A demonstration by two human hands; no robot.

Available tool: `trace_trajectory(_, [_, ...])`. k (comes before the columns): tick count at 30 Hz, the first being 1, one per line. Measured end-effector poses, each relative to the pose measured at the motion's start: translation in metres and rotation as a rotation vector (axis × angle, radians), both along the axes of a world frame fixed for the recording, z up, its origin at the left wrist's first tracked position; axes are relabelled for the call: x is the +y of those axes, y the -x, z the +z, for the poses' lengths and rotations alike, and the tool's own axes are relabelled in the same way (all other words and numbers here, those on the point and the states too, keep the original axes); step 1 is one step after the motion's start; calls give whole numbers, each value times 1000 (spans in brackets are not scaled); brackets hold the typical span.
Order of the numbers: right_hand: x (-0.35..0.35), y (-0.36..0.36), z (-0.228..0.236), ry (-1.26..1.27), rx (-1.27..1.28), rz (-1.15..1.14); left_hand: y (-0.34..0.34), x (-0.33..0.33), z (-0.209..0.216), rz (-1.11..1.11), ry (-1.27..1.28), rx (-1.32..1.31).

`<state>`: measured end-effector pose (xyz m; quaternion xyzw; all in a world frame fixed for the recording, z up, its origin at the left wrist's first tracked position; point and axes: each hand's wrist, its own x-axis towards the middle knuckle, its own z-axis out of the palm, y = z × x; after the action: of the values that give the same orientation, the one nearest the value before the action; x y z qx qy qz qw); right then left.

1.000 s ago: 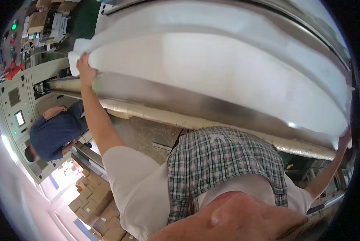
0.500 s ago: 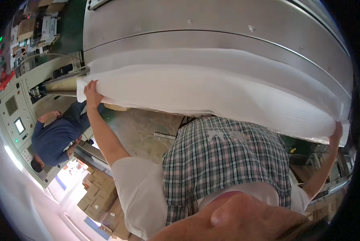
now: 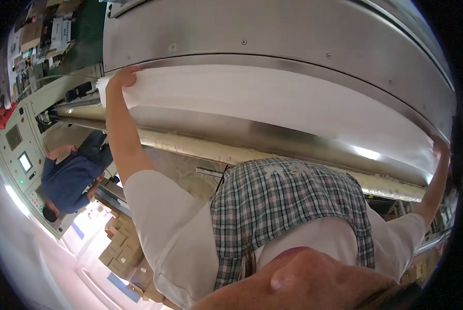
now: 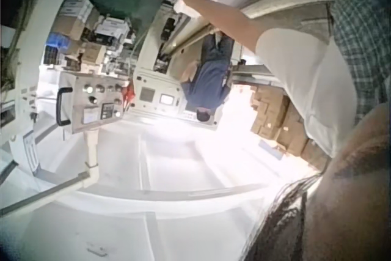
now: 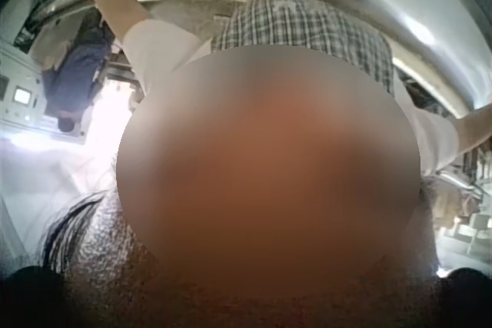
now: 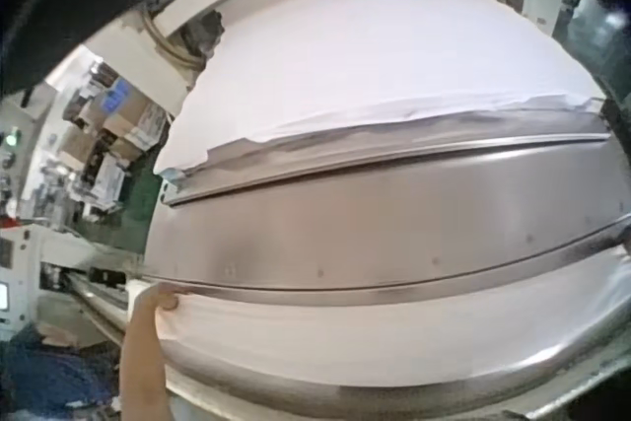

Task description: Handling large rolls of white material on an industrial rolling machine, including cutting and adjusting layers.

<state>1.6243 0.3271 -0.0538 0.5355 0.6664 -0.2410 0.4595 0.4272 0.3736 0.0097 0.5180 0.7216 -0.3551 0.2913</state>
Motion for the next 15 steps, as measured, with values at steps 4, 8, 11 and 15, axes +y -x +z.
trace_trajectory(4, [-7,-8,21,-251,123,-73,-66,-32,32,-105,-481,215])
trace_trajectory(8, [41,215,66,-687,654,-80,-121,-92,70,9,-1155,-517])
trace_trajectory(11, [0,419,138,-596,947,-229,-215,-130,86,-139,-1055,-788])
trace_trajectory(15, [-26,592,155,-475,1129,55,-209,-173,57,226,-1175,-859])
